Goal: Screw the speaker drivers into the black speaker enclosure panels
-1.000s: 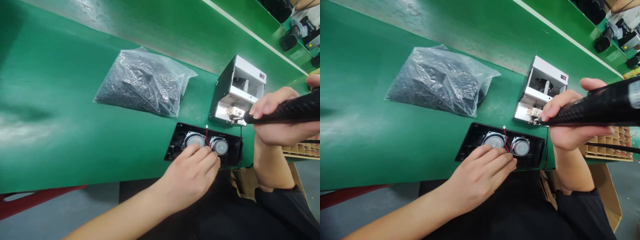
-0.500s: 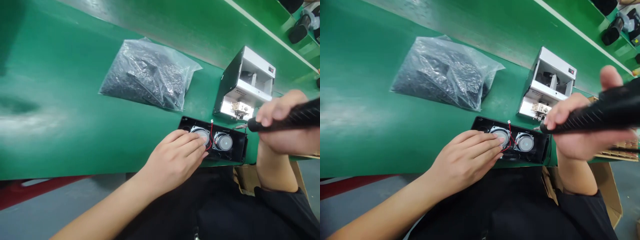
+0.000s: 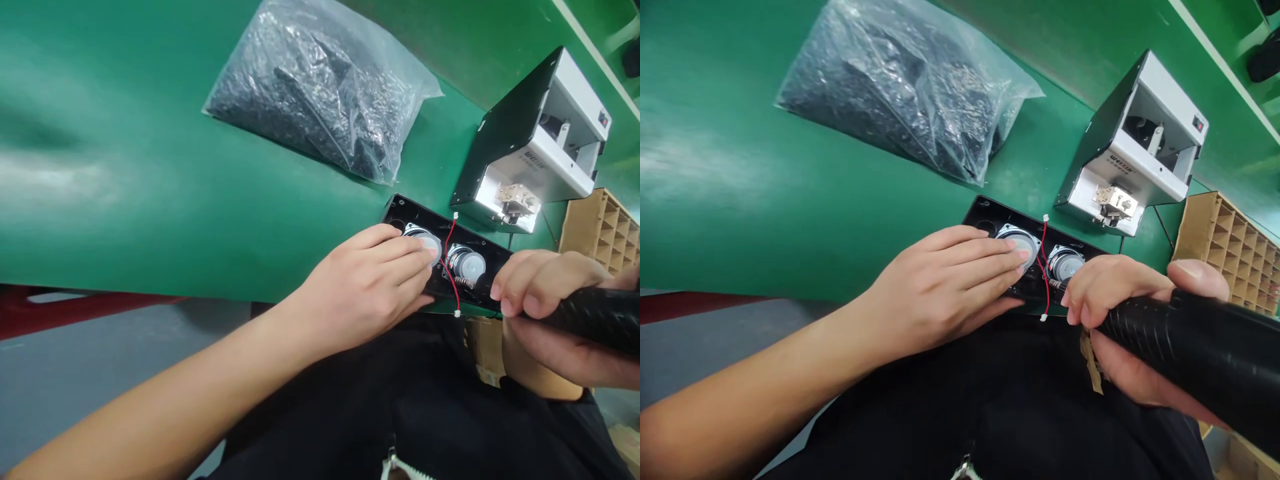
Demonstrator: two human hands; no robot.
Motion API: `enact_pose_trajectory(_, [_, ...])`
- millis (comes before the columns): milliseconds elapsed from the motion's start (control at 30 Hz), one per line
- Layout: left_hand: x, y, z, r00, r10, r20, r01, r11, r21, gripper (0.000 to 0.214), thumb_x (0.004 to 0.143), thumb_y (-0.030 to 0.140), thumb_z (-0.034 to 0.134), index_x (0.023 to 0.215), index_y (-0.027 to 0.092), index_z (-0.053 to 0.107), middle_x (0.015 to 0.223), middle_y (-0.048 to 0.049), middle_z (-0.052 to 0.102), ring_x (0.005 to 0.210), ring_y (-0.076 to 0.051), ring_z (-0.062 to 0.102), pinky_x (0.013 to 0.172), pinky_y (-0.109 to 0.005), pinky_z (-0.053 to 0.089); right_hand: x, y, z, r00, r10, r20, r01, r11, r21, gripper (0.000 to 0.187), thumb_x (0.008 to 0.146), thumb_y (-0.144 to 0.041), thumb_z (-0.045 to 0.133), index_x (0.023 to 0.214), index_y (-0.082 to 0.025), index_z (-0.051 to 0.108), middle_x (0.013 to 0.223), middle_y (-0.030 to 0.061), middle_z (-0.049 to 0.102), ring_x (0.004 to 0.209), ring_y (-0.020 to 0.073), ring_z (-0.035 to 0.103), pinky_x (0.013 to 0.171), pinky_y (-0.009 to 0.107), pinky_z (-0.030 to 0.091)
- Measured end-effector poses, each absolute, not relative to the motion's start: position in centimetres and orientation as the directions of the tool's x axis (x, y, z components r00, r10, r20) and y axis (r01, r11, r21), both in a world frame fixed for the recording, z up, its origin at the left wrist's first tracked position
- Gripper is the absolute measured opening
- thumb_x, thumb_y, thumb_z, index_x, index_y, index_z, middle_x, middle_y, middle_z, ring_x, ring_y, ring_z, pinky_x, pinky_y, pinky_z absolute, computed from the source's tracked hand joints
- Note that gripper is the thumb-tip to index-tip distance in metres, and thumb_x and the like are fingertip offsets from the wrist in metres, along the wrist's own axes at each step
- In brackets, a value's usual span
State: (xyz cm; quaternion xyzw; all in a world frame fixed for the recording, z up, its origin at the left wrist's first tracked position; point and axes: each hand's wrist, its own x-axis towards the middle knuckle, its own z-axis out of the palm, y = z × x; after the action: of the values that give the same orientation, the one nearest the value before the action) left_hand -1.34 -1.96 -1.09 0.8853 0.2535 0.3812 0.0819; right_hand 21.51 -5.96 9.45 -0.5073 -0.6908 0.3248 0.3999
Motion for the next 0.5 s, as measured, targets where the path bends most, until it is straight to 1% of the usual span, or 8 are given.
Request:
enact_pose_trajectory(67, [-1.4, -1.9, -1.1, 0.582, 0.505, 0.637, 0.396, -0.860, 0.321, 0.024, 0.117, 0.025, 0.060, 0.105, 0.015, 0.079, 0.111, -0.0060, 0.087, 0.108, -0.022, 0.081, 0.093, -0.039, 0.061, 21.4, -6.0, 8.7, -0.123, 0.959, 0.257, 0.431, 0.285, -0.856, 0.026, 0.106, -0.057, 0.062, 0.094, -0.036, 0.068, 0.065, -0.0021, 0.054, 0.059, 0.0248, 0.063, 0.066, 0.049, 0.065])
enact_pose_trajectory(167, [-1.3, -1.8, -1.2, 0.582, 0.503, 0.639, 0.411, -0.860, 0.302, 0.030, 0.119, 0.025, 0.055, 0.101, 0.018, 0.077, 0.108, -0.0037, 0.086, 0.105, -0.020, 0.080, 0.091, -0.038, 0.060, 21.1, -5.7, 7.4, -0.108, 0.957, 0.270, 0.407, 0.291, -0.866, 0.019, 0.102, -0.055, 0.071, 0.099, -0.037, 0.069, 0.063, -0.0043, 0.050, 0.053, 0.0226, 0.058, 0.061, 0.047, 0.063])
enact_pose_trajectory(267, [-1.2, -1.8, -1.3, 0.584, 0.510, 0.631, 0.422, -0.855, 0.301, 0.031, 0.120, 0.026, 0.053, 0.099, 0.020, 0.075, 0.106, -0.0020, 0.085, 0.106, -0.019, 0.079, 0.091, -0.037, 0.059, 21.2, -5.1, 6.6, -0.136, 0.956, 0.260, 0.385, 0.293, -0.875, 0.026, 0.095, -0.060, 0.079, 0.096, -0.037, 0.068, 0.060, -0.0060, 0.048, 0.050, 0.0217, 0.056, 0.057, 0.044, 0.061])
enact_pose_trajectory(433, [-1.4, -1.9, -1.3, 0.566, 0.505, 0.652, 0.416, -0.857, 0.303, 0.033, 0.120, 0.023, 0.053, 0.096, 0.018, 0.076, 0.105, -0.0023, 0.086, 0.106, -0.020, 0.079, 0.090, -0.038, 0.059, 22.0, -4.9, 7.4, -0.199, 0.958, 0.208, 0.456, 0.278, -0.846, 0.020, 0.096, -0.055, 0.079, 0.100, -0.037, 0.072, 0.068, -0.0026, 0.058, 0.057, 0.0229, 0.064, 0.062, 0.043, 0.064])
enact_pose_trajectory(500, [-1.3, -1.9, -1.3, 0.567, 0.503, 0.652, 0.409, -0.860, 0.306, 0.033, 0.120, 0.023, 0.054, 0.097, 0.017, 0.077, 0.106, -0.0031, 0.086, 0.106, -0.020, 0.080, 0.089, -0.039, 0.059, 22.3, -4.9, 7.9, -0.218, 0.955, 0.203, 0.466, 0.285, -0.838, 0.019, 0.096, -0.053, 0.080, 0.101, -0.036, 0.072, 0.069, -0.0020, 0.059, 0.058, 0.0225, 0.065, 0.063, 0.042, 0.065])
